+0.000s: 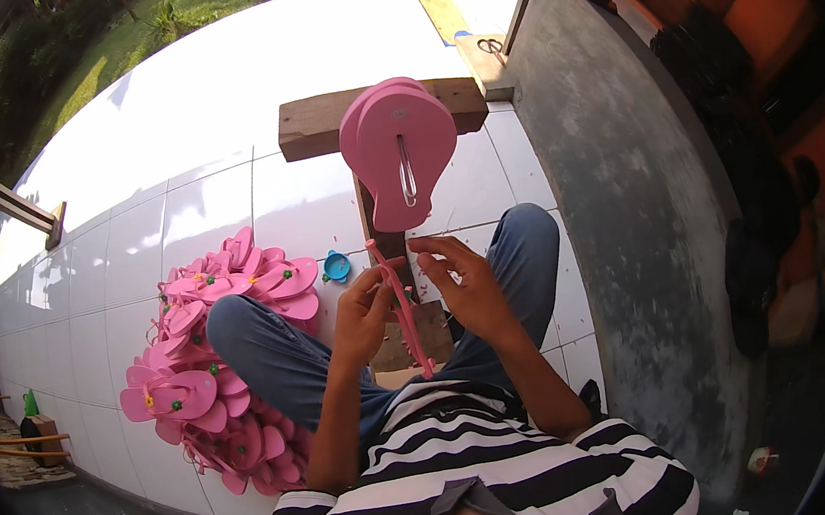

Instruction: The person attaches straps to pink flip-flop soles using a wooden jig and a metal hook tool.

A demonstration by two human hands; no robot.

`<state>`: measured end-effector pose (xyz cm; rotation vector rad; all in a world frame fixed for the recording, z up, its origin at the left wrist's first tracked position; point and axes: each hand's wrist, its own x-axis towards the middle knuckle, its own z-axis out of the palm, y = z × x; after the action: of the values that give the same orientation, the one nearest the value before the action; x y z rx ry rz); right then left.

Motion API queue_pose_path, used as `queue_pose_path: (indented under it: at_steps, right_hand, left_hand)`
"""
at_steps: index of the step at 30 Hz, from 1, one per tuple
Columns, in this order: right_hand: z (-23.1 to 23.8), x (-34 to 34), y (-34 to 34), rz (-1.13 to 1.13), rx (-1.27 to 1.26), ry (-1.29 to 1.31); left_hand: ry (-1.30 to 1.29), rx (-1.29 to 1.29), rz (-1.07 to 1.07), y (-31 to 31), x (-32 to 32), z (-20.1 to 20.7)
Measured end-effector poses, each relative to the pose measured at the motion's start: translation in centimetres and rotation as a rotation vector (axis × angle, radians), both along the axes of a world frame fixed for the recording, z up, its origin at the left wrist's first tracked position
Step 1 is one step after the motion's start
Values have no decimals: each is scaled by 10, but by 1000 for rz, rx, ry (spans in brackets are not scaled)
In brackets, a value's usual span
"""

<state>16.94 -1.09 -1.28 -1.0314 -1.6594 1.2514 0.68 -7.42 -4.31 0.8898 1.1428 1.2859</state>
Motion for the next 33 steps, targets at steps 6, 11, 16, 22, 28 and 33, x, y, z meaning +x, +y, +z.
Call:
queue_pose_path:
  at_steps: [6, 11, 16, 22, 28, 33]
  right_hand:
    - [-7, -19, -11, -4, -23, 14]
    - [-27, 4, 5, -46, -307, 441]
    - [34, 6, 14, -51, -243, 447]
    - [70, -2, 29, 69, -98, 505]
    - [70, -6, 21, 51, -102, 450]
    - [62, -10, 21, 37, 14, 368]
  left_hand:
    - [173, 78, -18, -2, 28, -31]
    - [199, 83, -27, -6, 12, -22]
    - [376, 271, 223, 8, -23, 14]
    - [768, 714, 464, 57, -24, 100]
    - [910, 820, 460, 92, -24, 135]
    - [1061, 758, 425, 99, -26, 141]
